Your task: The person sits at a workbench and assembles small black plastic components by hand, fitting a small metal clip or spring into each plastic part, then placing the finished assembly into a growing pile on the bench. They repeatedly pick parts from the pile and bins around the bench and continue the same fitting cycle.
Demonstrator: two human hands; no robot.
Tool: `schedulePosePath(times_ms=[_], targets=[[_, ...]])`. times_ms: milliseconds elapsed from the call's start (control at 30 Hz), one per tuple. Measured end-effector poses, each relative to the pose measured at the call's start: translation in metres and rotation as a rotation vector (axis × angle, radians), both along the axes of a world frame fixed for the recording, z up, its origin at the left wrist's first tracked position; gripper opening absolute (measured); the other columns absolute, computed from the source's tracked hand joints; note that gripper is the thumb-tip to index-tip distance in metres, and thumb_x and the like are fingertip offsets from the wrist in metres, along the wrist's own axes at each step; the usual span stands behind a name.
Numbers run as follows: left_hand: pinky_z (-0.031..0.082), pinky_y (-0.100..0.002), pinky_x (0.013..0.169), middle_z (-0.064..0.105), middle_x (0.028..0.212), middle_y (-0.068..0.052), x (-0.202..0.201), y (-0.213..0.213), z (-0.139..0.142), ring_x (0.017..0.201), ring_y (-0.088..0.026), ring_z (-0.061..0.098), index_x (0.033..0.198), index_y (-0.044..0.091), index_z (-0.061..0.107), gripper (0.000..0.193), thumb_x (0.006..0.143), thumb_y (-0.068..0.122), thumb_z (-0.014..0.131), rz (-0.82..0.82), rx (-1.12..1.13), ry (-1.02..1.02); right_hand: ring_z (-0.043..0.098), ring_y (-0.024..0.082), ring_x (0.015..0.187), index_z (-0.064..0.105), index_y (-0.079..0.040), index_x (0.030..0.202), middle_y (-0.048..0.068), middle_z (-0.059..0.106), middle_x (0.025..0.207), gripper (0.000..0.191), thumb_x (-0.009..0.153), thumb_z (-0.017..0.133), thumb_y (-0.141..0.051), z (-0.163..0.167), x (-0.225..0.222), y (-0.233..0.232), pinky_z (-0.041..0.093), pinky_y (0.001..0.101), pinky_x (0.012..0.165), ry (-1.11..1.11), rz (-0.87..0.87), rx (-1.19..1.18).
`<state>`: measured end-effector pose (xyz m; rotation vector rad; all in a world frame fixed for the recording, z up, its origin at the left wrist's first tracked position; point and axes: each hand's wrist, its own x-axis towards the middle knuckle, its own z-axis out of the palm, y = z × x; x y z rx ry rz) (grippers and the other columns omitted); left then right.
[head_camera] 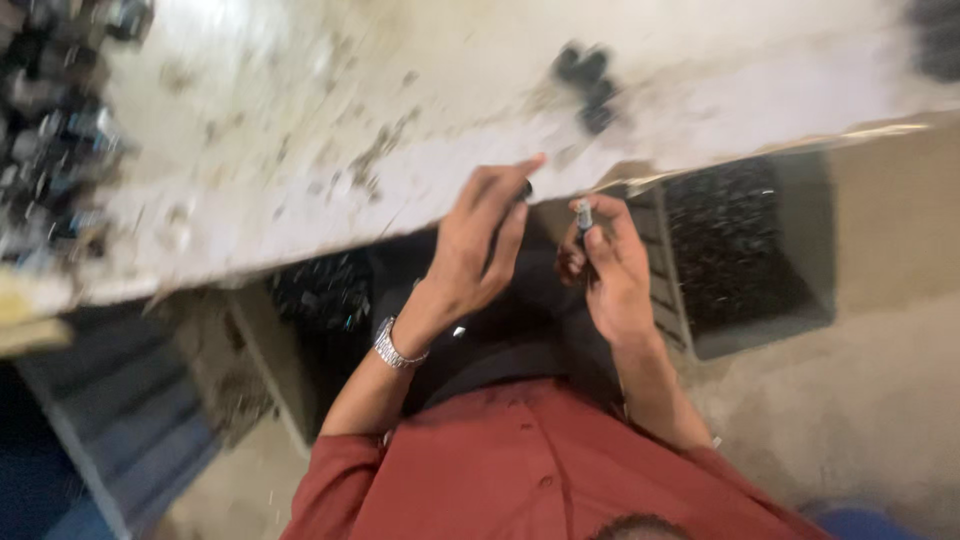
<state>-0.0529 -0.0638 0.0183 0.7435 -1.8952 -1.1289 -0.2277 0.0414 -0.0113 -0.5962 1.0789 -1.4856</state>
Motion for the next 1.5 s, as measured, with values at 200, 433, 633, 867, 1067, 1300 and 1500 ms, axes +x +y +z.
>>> schedulePosePath(times_ms=[200, 433, 633, 867, 1067, 1300, 1500], targets=[[0.039, -0.041, 0.107, 0.058, 0.127, -0.017, 0.048, 0.023, -0.006, 0.111, -0.031, 0.054, 0.152, 0.0, 0.027, 0.058, 0.101, -0.009, 0.053, -0.058, -0.14, 0.026, 0.048, 0.01, 0.07, 0.055, -0.005, 0.124, 0.004, 0.055, 0.085, 0.014, 0.112, 0.06, -0.011, 0.01, 0.03, -0.011, 0.041, 0.0242, 0.063, 0.065, 0.147, -0.12], [0.037, -0.041, 0.105, 0.063, 0.125, -0.012, 0.077, 0.027, -0.023, 0.109, -0.024, 0.059, 0.15, 0.017, 0.037, 0.053, 0.101, 0.002, 0.051, 0.022, -0.233, -0.142, 0.05, 0.011, 0.081, 0.043, -0.011, 0.113, 0.009, 0.056, 0.095, 0.023, 0.105, 0.061, 0.001, 0.015, 0.034, -0.024, 0.043, 0.0255, 0.071, 0.765, 0.478, -0.277], [0.05, -0.027, 0.094, 0.063, 0.119, -0.009, 0.09, 0.042, -0.039, 0.103, -0.016, 0.061, 0.169, 0.015, 0.007, 0.066, 0.117, 0.009, 0.047, -0.006, 0.311, 0.45, 0.045, 0.009, 0.069, 0.037, -0.016, 0.107, 0.003, 0.046, 0.08, 0.027, 0.108, 0.064, -0.011, -0.006, 0.058, -0.019, 0.032, 0.021, 0.052, -0.364, 0.451, -0.013], [0.046, -0.036, 0.114, 0.066, 0.132, -0.007, 0.103, 0.013, -0.04, 0.126, -0.019, 0.064, 0.159, 0.018, 0.036, 0.061, 0.106, 0.001, 0.063, 0.258, -0.09, -0.041, 0.042, 0.007, 0.067, 0.039, -0.015, 0.112, 0.004, 0.046, 0.08, 0.022, 0.11, 0.061, -0.014, 0.0, 0.065, -0.028, 0.028, 0.0191, 0.051, -0.529, 0.42, 0.034], [0.021, -0.05, 0.129, 0.057, 0.146, -0.009, 0.097, -0.023, -0.048, 0.142, -0.021, 0.053, 0.146, 0.012, 0.049, 0.047, 0.105, 0.016, 0.07, 0.49, -0.296, -0.37, 0.042, 0.009, 0.071, 0.042, -0.014, 0.122, 0.003, 0.047, 0.081, 0.024, 0.11, 0.063, -0.015, 0.002, 0.063, -0.033, 0.03, 0.0205, 0.055, -0.451, 0.374, 0.076], [0.023, -0.05, 0.121, 0.053, 0.144, -0.017, 0.096, 0.028, -0.027, 0.138, -0.038, 0.044, 0.12, 0.019, 0.07, 0.034, 0.091, 0.034, 0.08, 0.37, -0.129, -0.253, 0.051, 0.011, 0.066, 0.038, -0.018, 0.131, 0.006, 0.055, 0.083, 0.036, 0.109, 0.066, -0.022, -0.005, 0.074, -0.029, 0.036, 0.0209, 0.053, -0.236, 0.404, -0.052], [0.056, -0.036, 0.098, 0.078, 0.114, -0.011, 0.11, 0.066, -0.039, 0.106, -0.02, 0.072, 0.114, 0.001, 0.07, 0.021, 0.104, 0.018, 0.064, 0.363, 0.883, 0.67, 0.064, 0.015, 0.077, 0.046, -0.023, 0.127, 0.007, 0.07, 0.094, 0.03, 0.107, 0.069, -0.027, -0.022, 0.075, -0.032, 0.048, 0.0259, 0.064, 0.558, 0.573, -0.178]])
